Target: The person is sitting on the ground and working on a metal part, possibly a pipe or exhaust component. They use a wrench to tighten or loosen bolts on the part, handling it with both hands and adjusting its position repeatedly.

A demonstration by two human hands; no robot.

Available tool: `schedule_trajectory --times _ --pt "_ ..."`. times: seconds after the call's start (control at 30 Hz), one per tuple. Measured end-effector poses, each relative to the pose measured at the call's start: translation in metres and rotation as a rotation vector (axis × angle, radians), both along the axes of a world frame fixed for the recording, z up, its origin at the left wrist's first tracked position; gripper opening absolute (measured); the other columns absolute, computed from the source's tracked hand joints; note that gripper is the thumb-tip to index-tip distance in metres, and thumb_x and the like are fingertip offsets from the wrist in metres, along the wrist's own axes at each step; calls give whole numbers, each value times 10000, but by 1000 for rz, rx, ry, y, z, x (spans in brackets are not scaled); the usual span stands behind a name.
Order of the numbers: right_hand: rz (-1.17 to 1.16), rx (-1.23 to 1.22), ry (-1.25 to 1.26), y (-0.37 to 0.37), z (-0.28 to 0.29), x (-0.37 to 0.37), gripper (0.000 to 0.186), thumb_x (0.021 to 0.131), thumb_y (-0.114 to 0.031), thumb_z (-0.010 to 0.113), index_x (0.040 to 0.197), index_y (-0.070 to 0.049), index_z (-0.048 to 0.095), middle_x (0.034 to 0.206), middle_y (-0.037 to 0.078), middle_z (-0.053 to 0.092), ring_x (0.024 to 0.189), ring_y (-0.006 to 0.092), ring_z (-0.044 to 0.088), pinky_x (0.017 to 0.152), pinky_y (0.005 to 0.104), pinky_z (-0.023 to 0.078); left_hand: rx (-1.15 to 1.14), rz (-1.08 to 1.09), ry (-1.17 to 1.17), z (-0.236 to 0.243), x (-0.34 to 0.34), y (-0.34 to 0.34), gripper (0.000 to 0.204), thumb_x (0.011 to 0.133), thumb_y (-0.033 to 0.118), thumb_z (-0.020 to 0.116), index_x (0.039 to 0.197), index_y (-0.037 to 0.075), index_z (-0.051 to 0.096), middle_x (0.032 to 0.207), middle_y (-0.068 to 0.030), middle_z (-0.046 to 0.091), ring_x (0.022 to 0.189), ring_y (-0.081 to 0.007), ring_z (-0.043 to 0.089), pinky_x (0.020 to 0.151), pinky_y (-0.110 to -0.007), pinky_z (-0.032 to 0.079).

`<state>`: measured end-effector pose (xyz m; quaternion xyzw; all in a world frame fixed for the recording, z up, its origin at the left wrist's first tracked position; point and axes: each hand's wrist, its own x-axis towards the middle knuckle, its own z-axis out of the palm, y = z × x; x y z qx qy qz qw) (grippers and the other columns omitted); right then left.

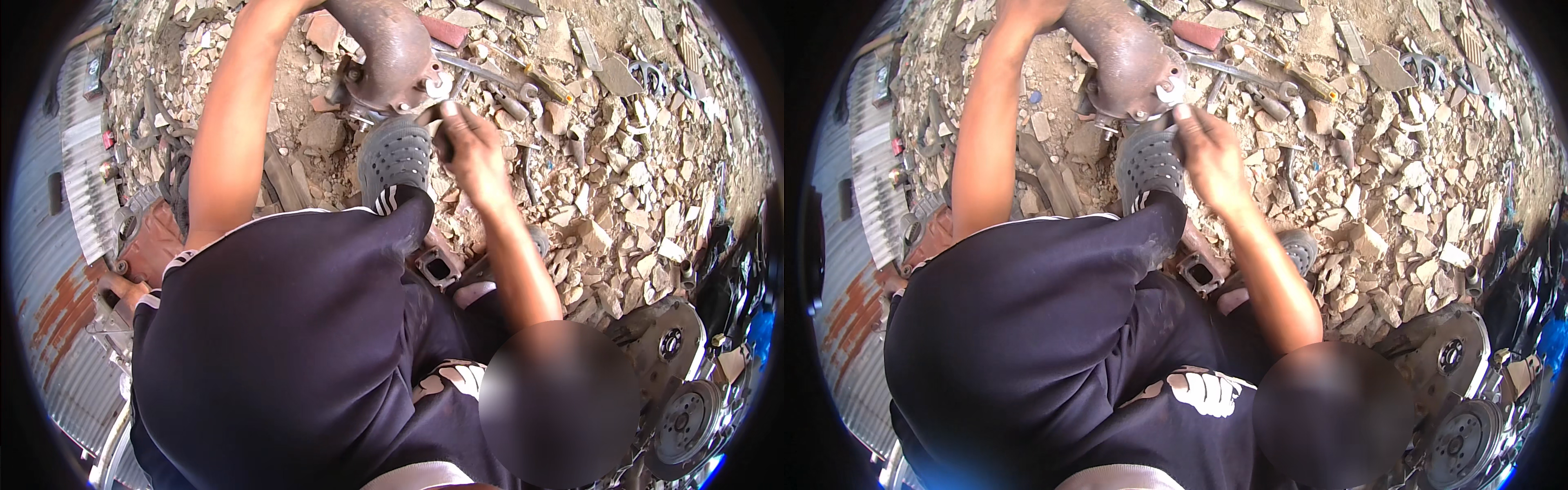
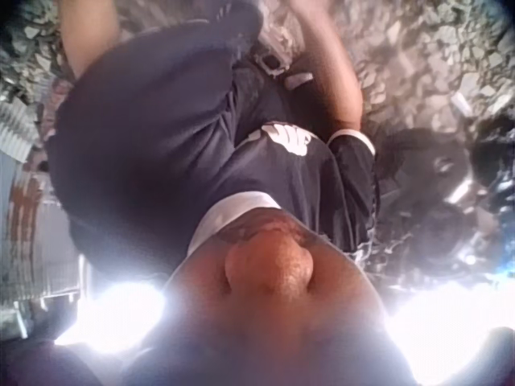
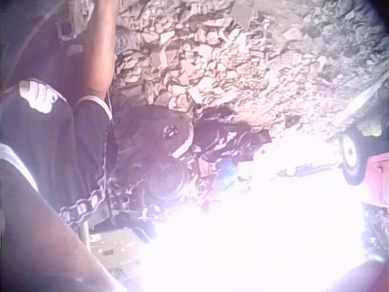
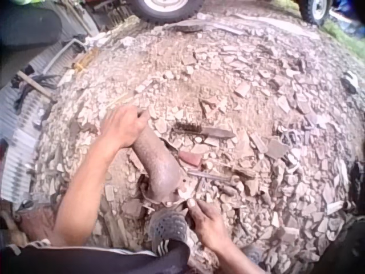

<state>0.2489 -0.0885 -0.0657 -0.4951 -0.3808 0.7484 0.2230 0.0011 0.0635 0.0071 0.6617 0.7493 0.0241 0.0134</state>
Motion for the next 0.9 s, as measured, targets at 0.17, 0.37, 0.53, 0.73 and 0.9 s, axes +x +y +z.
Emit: schedule_trajectory --times 0.17,0.37,0.53,0.73,0.9 --pt "310 400 -375 43 -22 52 444 1033 -445 601 1002 -44 788 636 99 641 583 223 595 630 393 490 -20 -49 25 6 21 4 461 947 434 554 942 29 776 949 -289 715 944 -462 699 871 -533 548" --pt "575 360 -455 68 -14 60 512 972 -555 643 1098 -83 799 816 180 742 849 298 743 817 449 549 6 -85 10 7 23 4 474 945 443 562 890 22 772 890 -289 712 876 -469 704 821 -542 553" --pt "566 560 -447 83 -24 51 536 960 -586 651 1045 -81 809 727 120 661 727 239 649 712 413 497 22 -111 12 6 19 2 487 946 452 561 879 16 768 869 -297 706 871 -466 704 815 -536 555" --pt "846 583 -409 123 -15 41 662 917 -692 639 934 -51 801 554 4 541 502 123 510 526 369 418 4 -92 80 4 21 5 502 948 456 561 865 6 768 913 -298 712 907 -456 705 832 -538 553" --pt "1006 603 -391 154 -16 25 712 871 -710 681 1050 -30 793 675 63 677 639 172 626 654 397 514 42 -145 30 4 15 3 499 948 452 567 853 4 765 897 -306 707 897 -458 704 833 -538 554"
